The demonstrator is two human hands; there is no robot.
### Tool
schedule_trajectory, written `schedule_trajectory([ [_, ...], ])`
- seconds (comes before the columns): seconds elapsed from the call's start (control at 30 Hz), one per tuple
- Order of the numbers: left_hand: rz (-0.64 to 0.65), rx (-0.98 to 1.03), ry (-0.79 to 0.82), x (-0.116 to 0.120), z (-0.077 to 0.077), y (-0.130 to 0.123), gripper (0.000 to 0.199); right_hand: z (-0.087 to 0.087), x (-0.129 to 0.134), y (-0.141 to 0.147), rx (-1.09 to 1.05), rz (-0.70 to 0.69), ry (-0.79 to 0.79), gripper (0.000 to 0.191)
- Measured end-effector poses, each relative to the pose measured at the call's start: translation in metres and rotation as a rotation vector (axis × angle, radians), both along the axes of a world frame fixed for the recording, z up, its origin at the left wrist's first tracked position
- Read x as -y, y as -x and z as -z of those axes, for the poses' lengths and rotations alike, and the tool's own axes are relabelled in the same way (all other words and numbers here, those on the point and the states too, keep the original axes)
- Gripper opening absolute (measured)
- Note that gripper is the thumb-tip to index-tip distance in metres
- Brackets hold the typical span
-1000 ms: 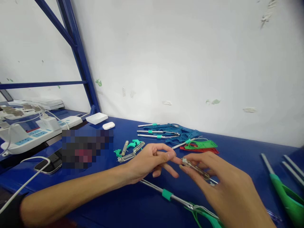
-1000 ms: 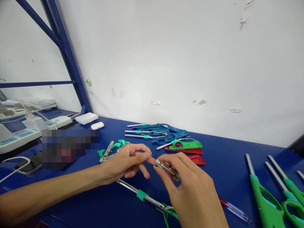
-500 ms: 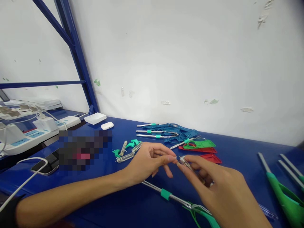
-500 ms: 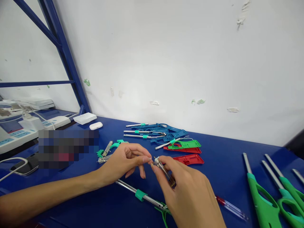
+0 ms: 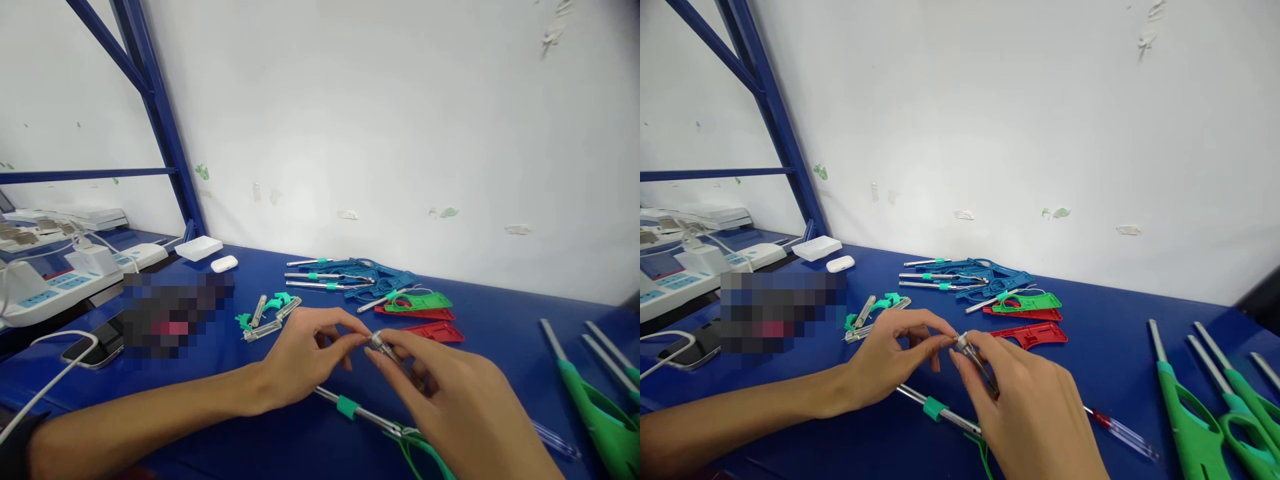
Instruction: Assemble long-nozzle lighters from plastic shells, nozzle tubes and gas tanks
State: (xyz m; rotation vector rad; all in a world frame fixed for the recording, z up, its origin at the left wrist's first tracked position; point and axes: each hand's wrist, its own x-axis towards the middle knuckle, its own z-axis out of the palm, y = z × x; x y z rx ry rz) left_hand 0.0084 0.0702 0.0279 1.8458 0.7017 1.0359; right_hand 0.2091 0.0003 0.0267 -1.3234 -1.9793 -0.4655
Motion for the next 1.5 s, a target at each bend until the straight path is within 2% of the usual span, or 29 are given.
schedule_trajectory([
  [0.3, -0.05, 0.027, -0.098, -0.001, 0.004, 0.0, 0.01, -0.005, 0.002, 0.005, -0.005, 0.02, -0.04, 0.041],
  [0.47, -0.046, 0.039, -0.11, -0.002, 0.007, 0.001, 0.016, -0.004, 0.001, 0.004, -0.012, 0.018, -0.038, 0.038],
  [0.63, -0.036, 0.029, -0.131, -0.001, 0.007, 0.002, 0.031, -0.003, 0.001, 0.002, 0.008, 0.001, -0.011, 0.026],
  [0.9, -0.069, 0.007, -0.234, 0.002, 0.007, 0.003, 0.042, 0.0, 0.004, 0.003, 0.034, -0.037, -0.008, 0.032],
  [1.03, -0.072, -0.004, -0.285, 0.004, 0.008, 0.003, 0.048, 0.005, 0.002, -0.003, 0.102, -0.085, -0.034, 0.026],
  [1.3, -0.102, -0.046, -0.412, 0.005, 0.009, 0.005, 0.051, 0.004, -0.001, -0.002, 0.281, -0.148, -0.101, 0.038],
  [1.4, -0.131, -0.069, -0.474, 0.005, 0.009, 0.006, 0.051, 0.009, -0.001, -0.005, 0.293, -0.142, -0.063, 0.035],
  [1.5, -0.164, -0.09, -0.548, 0.004, 0.009, 0.007, 0.051, 0.019, 0.004, -0.013, 0.269, -0.095, 0.027, 0.024],
])
